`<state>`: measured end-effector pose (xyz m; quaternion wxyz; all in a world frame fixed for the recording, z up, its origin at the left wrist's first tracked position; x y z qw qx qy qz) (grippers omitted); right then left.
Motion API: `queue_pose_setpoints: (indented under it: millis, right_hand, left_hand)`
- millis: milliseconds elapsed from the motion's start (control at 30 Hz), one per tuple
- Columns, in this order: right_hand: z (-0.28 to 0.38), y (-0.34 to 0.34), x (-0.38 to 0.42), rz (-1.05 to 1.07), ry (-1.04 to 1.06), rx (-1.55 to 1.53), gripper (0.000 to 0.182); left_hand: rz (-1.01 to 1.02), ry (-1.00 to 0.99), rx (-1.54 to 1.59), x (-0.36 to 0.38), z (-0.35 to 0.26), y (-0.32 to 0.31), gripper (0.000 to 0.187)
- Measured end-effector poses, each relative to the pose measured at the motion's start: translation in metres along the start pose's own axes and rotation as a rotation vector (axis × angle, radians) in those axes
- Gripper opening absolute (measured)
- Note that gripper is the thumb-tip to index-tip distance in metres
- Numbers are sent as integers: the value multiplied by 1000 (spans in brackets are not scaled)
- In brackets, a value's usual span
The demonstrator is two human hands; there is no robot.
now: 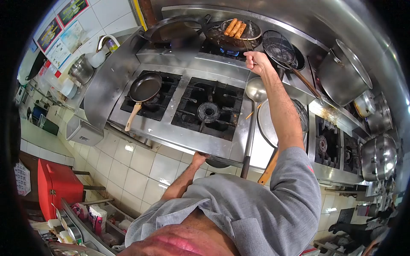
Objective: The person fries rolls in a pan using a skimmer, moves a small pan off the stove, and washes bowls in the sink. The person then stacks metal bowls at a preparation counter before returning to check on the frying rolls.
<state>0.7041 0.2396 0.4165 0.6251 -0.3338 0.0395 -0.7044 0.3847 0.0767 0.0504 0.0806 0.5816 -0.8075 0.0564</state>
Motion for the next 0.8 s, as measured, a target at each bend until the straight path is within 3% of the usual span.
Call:
queue_pose_setpoints:
  millis: [100, 167, 267, 300, 333, 400, 467, 500, 567, 633, 667, 700, 800]
  right_hand:
    - [-3, -12, 2, -5, 5, 9, 22]
    - [-6, -10, -3, -38, 16, 2, 24]
    - [-12, 12, -29, -31, -29, 91, 18]
    - [-15, 6, -17, -232, 102, 192, 10]
    - [-25, -33, 21, -349, 158, 254, 15]
    - [-31, -16, -1, -190, 139, 310, 31]
    - [-29, 3, -21, -120, 92, 296, 32]
    - [-36, -37, 7, -257, 87, 327, 32]
    - [-35, -55, 10, -163, 65, 566, 26]
    - [-49, -128, 38, 119, -50, 497, 8]
    - [-79, -188, 92, -81, 125, 437, 33]
    - [-83, -192, 84, 2, 95, 571, 32]
    - [-136, -288, 118, 233, 63, 596, 26]
  left_hand:
    - [115, -81, 112, 1, 18, 22, 39]
    - [49, -3, -276, 12, 41, 61, 54]
    - [-231, 72, -194, 56, 81, 125, 65]
    - [-273, 180, -249, 80, 91, 149, 66]
    - [-335, 302, -284, 111, 103, 173, 67]
    - [-448, 363, -431, 169, 124, 218, 65]
    - [-560, 520, -507, 230, 129, 251, 59]
    - [-584, 622, -480, 260, 124, 263, 56]
    - [-702, 745, -520, 313, 141, 279, 50]
    - [-808, 791, -409, 359, 143, 291, 47]
    - [-824, 805, -371, 377, 151, 296, 45]
    - [-831, 782, -408, 392, 161, 304, 45]
    - [-836, 742, -453, 430, 188, 326, 45]
Point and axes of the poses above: each hand's wrist, its own x-axis away from the middle knuckle, its own y-axis out of the back of the hand, z = x × y, the point moved 3 cm from there along -x, towards the middle knuckle, and after that the axes turned 13 degrees about -y, right-handed, at the moved point
